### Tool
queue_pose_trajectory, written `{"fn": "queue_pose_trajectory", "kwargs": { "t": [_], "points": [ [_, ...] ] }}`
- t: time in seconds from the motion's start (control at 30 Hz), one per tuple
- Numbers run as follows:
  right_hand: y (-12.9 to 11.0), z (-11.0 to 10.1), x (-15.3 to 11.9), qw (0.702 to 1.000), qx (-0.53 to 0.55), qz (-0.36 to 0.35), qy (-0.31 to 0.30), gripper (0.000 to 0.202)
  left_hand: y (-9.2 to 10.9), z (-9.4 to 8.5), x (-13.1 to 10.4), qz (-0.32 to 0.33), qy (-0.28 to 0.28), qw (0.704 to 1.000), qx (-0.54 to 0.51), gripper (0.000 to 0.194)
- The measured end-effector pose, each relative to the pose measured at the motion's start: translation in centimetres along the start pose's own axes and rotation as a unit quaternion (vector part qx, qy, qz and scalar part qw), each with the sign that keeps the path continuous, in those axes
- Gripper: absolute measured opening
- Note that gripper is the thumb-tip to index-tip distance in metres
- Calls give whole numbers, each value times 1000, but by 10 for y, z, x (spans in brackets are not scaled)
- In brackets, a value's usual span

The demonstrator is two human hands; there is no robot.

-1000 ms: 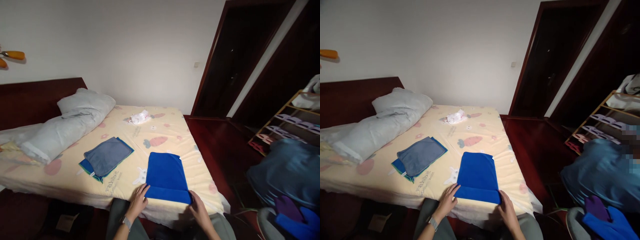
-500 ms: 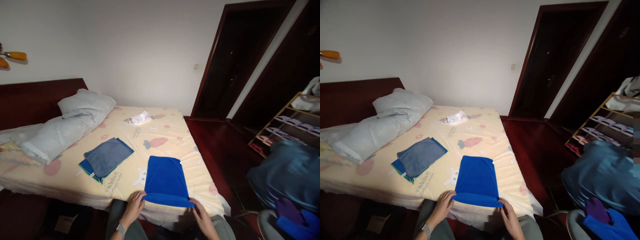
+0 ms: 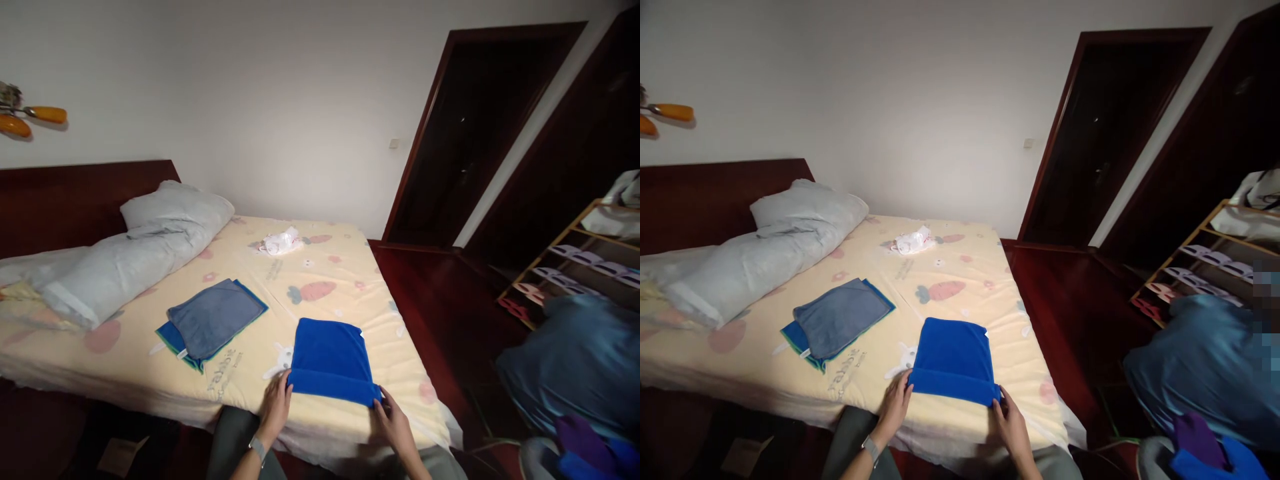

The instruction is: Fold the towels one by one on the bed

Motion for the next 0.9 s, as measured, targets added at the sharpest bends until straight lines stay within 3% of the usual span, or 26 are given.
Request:
{"fn": "queue_pose_trajectory", "kwargs": {
  "t": [0.2,0.33,0.43,0.57,0.73,0.9],
  "points": [
    [-3,-5,-3,997,-19,-4,-71,74,5,-24,-8,6,-34,999,22,34],
    [-4,-17,-12,995,-53,-76,-32,57,4,-36,-20,9,-69,997,45,34],
    [-7,-19,-18,987,-87,-137,-13,51,6,-35,-25,18,-90,994,50,40],
    [-12,-5,-19,974,-99,-191,-73,58,4,-27,-19,7,-93,995,24,44],
    [0,0,-10,989,-38,-140,-37,53,-12,-20,-6,-43,-55,996,-49,36],
    [7,4,6,998,-6,-67,10,52,-18,-15,8,-67,-30,996,-57,43]
  ]
}}
Point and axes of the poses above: each hand's wrist, its own x-axis towards the middle knuckle, its own z-axis out of the palm, y = z × x, the point moved 7 cm from there along x, towards the middle knuckle, and after that the axes turned 10 degrees about -z, right-handed, at the moved point
